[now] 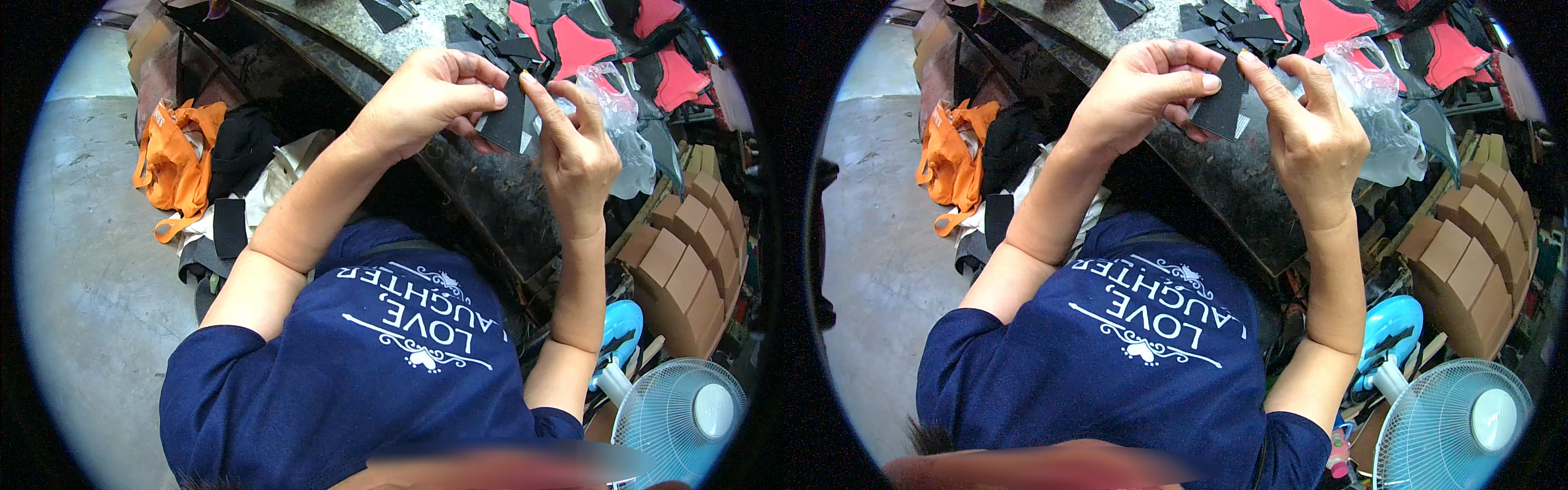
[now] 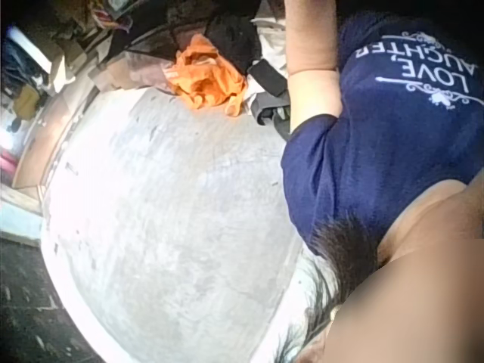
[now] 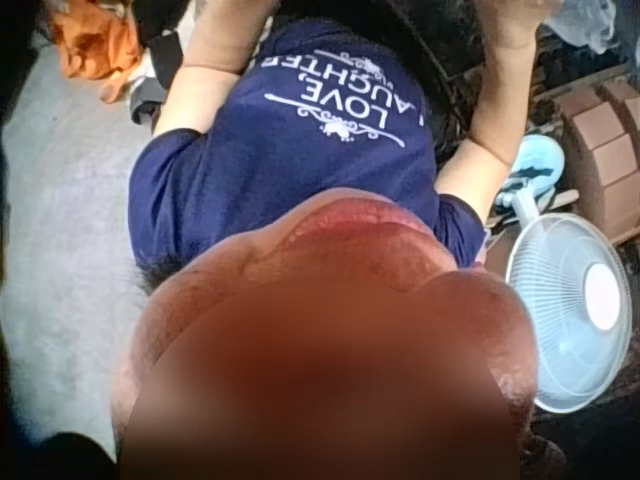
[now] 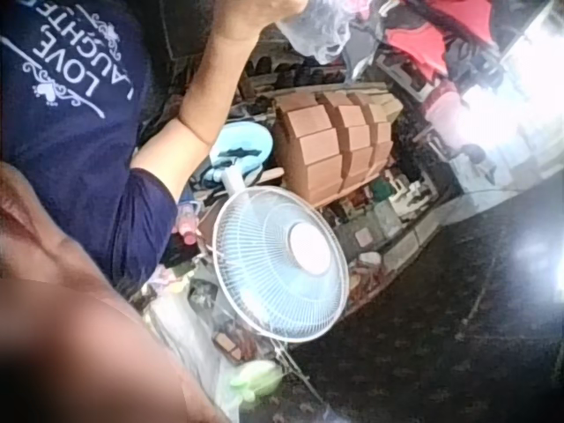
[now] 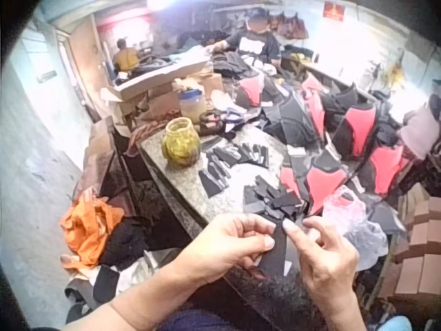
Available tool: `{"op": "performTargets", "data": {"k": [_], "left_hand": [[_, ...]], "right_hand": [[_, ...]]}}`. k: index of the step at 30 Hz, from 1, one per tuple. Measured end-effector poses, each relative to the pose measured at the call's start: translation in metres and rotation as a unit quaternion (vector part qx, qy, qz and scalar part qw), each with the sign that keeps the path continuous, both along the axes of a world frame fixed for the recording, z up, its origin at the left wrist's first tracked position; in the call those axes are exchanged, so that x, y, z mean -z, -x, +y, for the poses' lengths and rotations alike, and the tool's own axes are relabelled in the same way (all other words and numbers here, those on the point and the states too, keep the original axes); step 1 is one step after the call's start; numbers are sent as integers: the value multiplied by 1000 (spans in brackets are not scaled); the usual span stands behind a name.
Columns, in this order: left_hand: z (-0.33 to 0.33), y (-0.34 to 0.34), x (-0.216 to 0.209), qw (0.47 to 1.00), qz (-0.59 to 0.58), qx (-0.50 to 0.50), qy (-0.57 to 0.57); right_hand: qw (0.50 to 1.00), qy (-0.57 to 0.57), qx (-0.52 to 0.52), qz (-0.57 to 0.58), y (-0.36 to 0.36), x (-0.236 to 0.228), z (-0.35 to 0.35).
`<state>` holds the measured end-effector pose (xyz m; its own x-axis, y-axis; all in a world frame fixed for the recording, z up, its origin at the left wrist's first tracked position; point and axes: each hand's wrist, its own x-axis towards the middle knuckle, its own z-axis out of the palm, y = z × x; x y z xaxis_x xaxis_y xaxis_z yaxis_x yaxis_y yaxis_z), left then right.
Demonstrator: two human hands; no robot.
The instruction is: The person repeatedly picks up small black fabric pieces from a table, applies a yellow substance from a jar to the edges, and places them back down. The person handles the pieces one at a time in a repetitive cycle.
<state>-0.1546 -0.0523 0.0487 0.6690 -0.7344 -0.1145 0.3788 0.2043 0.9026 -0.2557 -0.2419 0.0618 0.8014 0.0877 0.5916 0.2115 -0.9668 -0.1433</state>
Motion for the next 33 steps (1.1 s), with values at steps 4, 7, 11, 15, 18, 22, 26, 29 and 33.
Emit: {"op": "performTargets", "data": {"k": [4, 7, 11, 15, 18, 22, 26, 29, 33], "left_hand": [[1, 1, -3, 1000, -3, -7, -11], [1, -1, 0, 1000, -12, -4, -7], [0, -3, 5, 999, 21, -22, 9], [0, -5, 8, 999, 32, -17, 12], [-3, -4, 9, 998, 56, -28, 26], [-4, -4, 12, 998, 43, -33, 12], [-3, -5, 14, 997, 62, -44, 19], [2, -3, 11, 996, 57, -58, 23], [18, -7, 10, 995, -30, -90, 10]], "right_hand": [[999, -38, -7, 18, 0, 2, -2], [989, -129, -57, 34, 0, 3, -5], [984, -145, -94, 44, 6, 2, -7], [994, -63, -89, 6, 11, 0, -8], [995, 9, -90, -43, 11, 0, -7], [986, 100, -96, -97, 17, 2, -7], [983, 142, -101, -62, 28, 7, -8], [989, 88, -118, -5, 32, 20, -5], [997, -12, -78, -23, 33, 37, -4]]}}
